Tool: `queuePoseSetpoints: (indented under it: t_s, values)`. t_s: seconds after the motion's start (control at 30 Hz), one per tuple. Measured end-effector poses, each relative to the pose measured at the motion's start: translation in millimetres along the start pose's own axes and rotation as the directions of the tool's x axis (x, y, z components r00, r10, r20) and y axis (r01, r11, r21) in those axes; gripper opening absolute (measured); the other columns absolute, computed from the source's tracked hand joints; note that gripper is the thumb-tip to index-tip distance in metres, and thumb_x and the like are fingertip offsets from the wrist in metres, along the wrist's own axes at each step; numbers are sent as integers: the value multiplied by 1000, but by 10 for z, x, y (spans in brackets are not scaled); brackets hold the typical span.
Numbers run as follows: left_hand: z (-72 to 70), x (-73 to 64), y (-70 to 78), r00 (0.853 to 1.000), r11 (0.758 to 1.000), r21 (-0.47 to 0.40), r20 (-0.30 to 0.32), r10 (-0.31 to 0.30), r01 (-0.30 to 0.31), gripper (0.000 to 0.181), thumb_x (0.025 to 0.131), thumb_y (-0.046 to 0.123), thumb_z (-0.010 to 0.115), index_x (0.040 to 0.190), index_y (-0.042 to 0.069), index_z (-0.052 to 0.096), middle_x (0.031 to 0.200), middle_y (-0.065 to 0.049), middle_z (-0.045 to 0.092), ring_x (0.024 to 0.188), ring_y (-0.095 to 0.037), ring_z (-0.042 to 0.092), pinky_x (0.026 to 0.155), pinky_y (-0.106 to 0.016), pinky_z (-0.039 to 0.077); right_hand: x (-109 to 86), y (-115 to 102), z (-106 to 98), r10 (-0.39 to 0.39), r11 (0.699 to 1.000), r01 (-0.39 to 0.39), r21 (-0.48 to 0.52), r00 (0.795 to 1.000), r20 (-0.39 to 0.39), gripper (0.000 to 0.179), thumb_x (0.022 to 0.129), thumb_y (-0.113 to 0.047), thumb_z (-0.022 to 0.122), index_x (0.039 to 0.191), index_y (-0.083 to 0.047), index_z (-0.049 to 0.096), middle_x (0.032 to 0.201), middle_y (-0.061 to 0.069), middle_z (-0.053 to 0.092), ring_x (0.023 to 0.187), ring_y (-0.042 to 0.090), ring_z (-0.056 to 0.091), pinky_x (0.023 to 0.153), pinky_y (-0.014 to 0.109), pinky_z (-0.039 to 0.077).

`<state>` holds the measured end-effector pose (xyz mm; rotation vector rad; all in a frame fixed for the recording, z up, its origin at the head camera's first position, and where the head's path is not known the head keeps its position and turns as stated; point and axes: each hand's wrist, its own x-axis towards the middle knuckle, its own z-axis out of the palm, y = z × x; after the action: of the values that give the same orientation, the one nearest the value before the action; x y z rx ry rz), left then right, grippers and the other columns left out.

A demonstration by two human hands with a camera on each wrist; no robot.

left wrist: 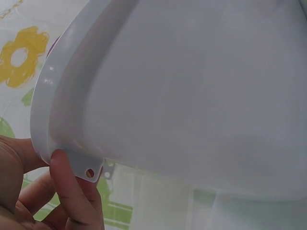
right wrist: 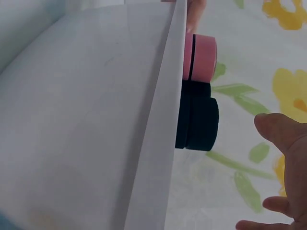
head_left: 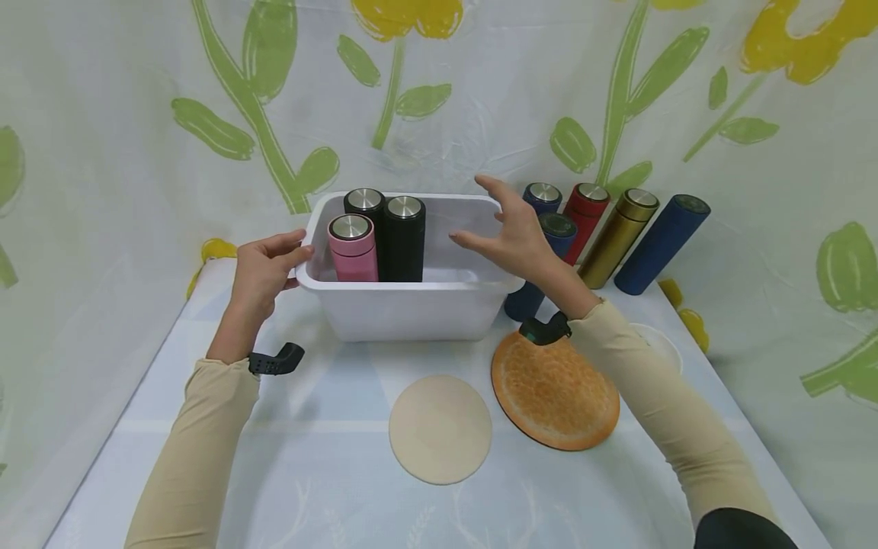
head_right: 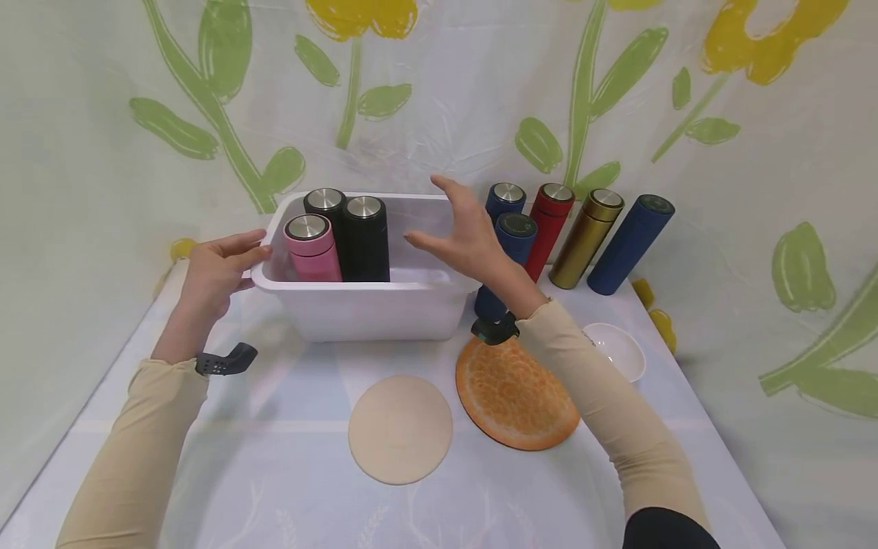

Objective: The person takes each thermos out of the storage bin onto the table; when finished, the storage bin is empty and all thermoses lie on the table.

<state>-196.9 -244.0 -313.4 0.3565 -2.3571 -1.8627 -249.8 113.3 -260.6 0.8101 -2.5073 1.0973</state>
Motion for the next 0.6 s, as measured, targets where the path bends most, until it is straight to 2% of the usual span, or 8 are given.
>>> queuePoseSetpoints:
  t_s: [0.37,0.6]
  values:
    - [-6,9,17,1000,1000,2,2,0,0,52,96,33,68,144,16,56,139,-8,56,106,-14,58,73,-18,55,192,-89,250,9,999,-6,-41,997,70,90,81,-38,84,152,-7,39,154,8,42,138,19,41,101,39,47]
    - [2,6,-3,1000,1000,-8,4,-16,16,52,96,32,69,144,15,57,138,-7,56,105,-14,58,72,-19,55,299,-167,443,82,994,-71,-83,985,151,94,82,-46,80,155,-10,34,157,5,38,141,21,38,110,37,37]
